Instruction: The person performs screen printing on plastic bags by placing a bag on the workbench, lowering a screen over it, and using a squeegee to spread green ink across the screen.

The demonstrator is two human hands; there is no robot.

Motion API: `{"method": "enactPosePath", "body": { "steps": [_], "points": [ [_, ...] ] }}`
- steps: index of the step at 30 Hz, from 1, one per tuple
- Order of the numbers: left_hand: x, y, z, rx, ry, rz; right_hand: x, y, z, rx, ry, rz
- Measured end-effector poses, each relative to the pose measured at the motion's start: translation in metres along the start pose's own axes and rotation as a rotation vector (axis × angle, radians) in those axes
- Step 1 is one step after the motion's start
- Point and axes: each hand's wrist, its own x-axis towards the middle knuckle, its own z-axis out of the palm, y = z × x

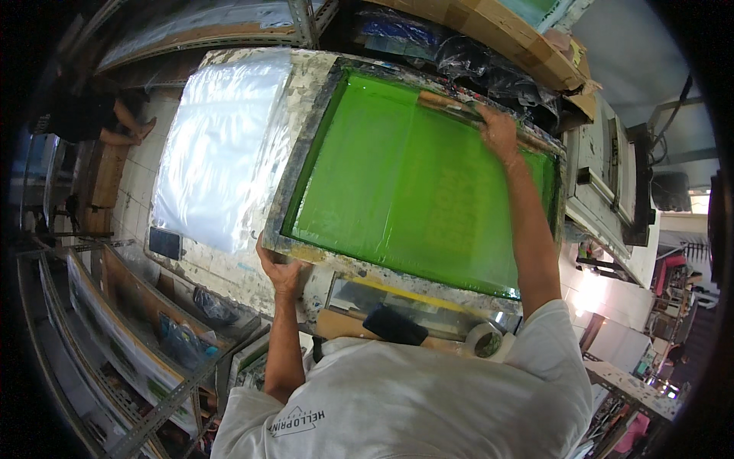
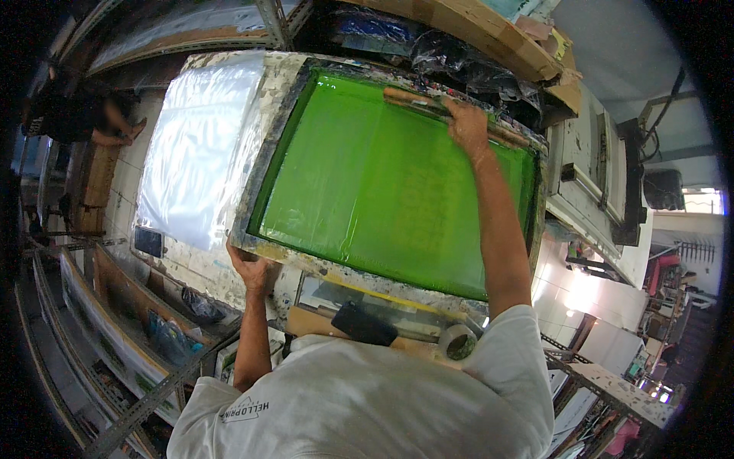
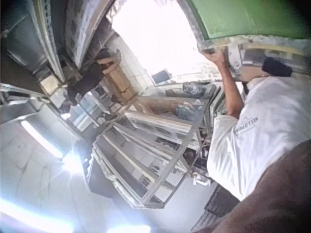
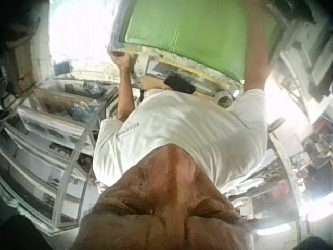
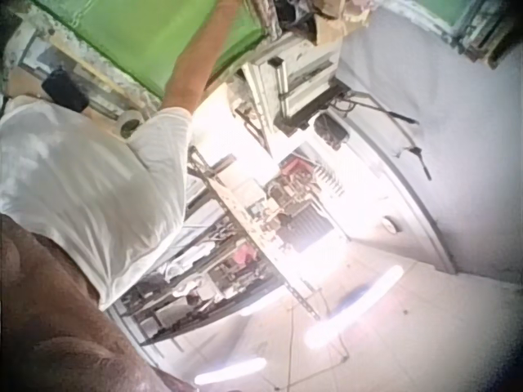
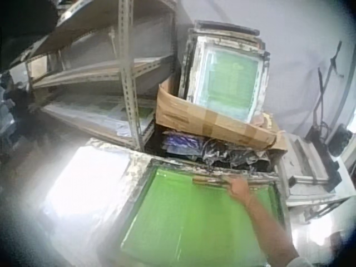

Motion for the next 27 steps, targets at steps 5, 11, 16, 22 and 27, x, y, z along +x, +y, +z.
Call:
{"method": "enactPosePath", "body": {
  "steps": [5,11,16,22,27],
  "points": [
    [-0.003,-0.005,-0.004,0.085,0.011,0.045,-0.071,-0.069,-0.018,-0.076,0.014,0.04],
    [-0.003,0.0,-0.003,0.038,-0.014,0.033,-0.193,-0.171,-0.07,-0.018,-0.092,0.088],
    [0.0,-0.001,-0.004,0.026,-0.037,0.096,-0.228,-0.205,-0.116,0.187,-0.138,0.109],
    [0.008,0.004,-0.006,0.283,-0.011,0.333,-0.218,-0.182,-0.107,0.355,-0.278,0.21],
    [0.008,0.004,-0.013,0.503,-0.022,0.395,-0.231,-0.186,-0.061,0.152,-0.32,0.18]
  ]
}}
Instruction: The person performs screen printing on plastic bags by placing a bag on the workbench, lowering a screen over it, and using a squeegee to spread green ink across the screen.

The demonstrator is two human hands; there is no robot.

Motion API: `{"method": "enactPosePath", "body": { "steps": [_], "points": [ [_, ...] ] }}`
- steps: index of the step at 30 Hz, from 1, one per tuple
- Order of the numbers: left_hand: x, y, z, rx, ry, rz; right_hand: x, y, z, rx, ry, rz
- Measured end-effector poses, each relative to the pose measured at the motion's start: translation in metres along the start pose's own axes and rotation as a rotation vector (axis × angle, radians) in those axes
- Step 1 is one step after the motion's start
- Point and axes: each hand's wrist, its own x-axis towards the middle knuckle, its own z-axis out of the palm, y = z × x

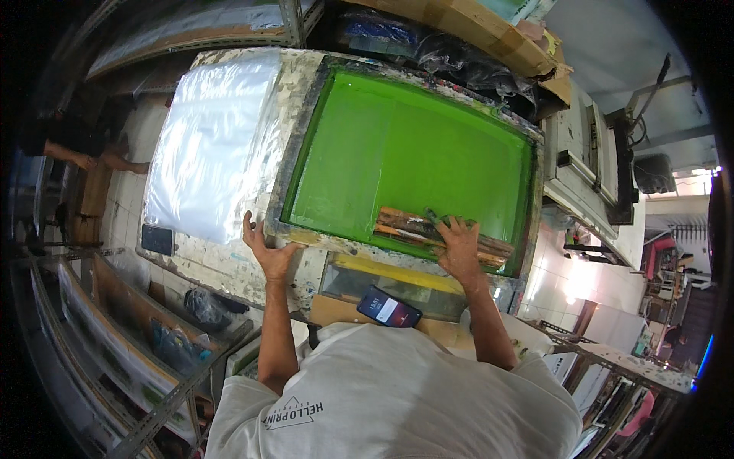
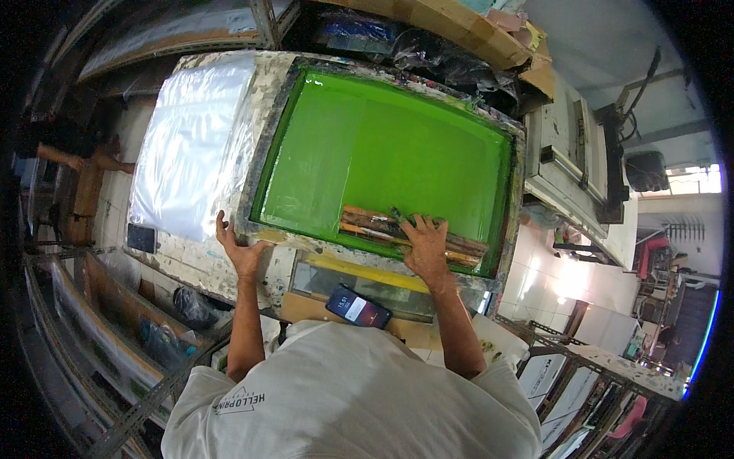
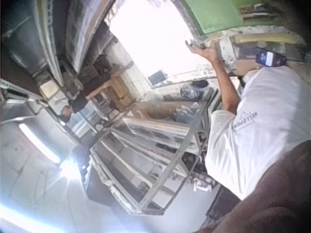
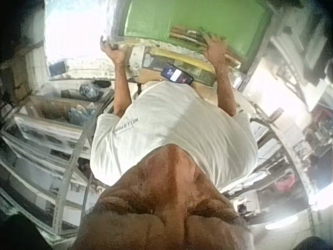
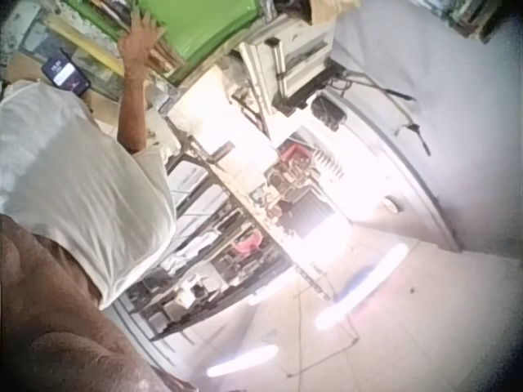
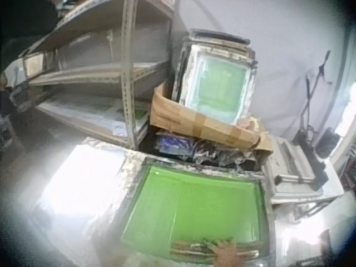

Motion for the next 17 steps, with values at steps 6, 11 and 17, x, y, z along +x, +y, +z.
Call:
{"method": "enactPosePath", "body": {
  "steps": [6,11,17],
  "points": [
    [0.001,0.004,-0.003,0.026,-0.032,-0.061,0.05,0.039,0.038,0.062,0.154,0.073],
    [-0.001,0.002,-0.002,0.037,-0.006,-0.106,0.142,0.091,0.034,0.013,0.289,0.019],
    [0.0,0.003,-0.003,0.081,-0.009,-0.099,0.252,0.148,0.013,-0.111,0.317,0.054]
  ]
}}
